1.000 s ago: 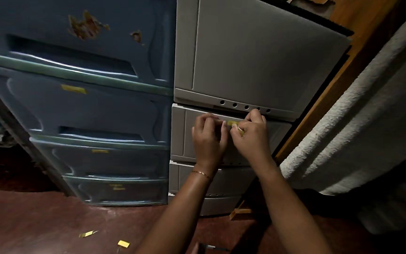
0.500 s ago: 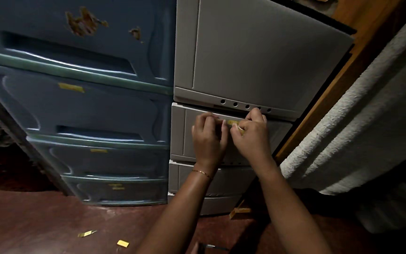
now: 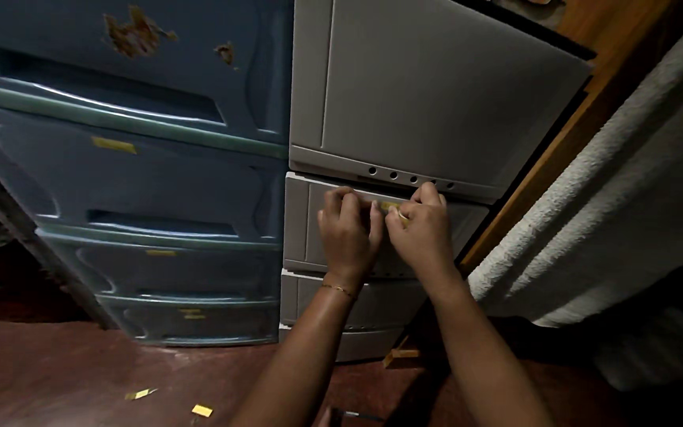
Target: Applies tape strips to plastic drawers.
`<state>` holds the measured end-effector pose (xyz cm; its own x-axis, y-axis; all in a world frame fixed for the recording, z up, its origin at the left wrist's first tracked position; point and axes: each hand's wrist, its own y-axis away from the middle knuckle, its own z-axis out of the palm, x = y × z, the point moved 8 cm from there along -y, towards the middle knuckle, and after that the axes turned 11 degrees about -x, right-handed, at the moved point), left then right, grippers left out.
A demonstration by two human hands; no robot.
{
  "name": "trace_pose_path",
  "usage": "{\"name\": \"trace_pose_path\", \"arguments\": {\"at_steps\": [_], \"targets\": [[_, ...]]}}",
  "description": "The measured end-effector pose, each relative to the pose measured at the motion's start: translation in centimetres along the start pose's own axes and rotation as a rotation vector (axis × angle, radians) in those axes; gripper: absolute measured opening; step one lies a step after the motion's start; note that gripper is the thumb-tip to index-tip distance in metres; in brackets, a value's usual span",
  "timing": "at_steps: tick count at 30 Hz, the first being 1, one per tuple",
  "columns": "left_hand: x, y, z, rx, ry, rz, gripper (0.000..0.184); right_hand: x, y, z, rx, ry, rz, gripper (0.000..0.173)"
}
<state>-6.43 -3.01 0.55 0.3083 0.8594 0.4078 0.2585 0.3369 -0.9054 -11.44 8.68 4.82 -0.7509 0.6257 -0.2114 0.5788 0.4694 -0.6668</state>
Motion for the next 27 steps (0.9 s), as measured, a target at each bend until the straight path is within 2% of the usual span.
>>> {"name": "trace_pose_path", "arguments": {"at_steps": [14, 19, 27], "targets": [[-0.08, -0.08, 0.09, -0.044, -0.025, -0.094, 0.023, -0.08, 0.03, 0.03, -0.015, -0.018, 0.070, 0.031], [-0.76, -0.33, -0.46, -0.071, 0.082, -0.175, 0.040, 0.17, -0.14, -0.27, -0.104, -0.033, 0.180, 0.026], [-0.68, -0.27, -0.45, -0.111, 0.081, -0.142, 0.021, 0.41, -0.35, -0.49, -0.156, -0.036, 0.252, 0.028]]}}
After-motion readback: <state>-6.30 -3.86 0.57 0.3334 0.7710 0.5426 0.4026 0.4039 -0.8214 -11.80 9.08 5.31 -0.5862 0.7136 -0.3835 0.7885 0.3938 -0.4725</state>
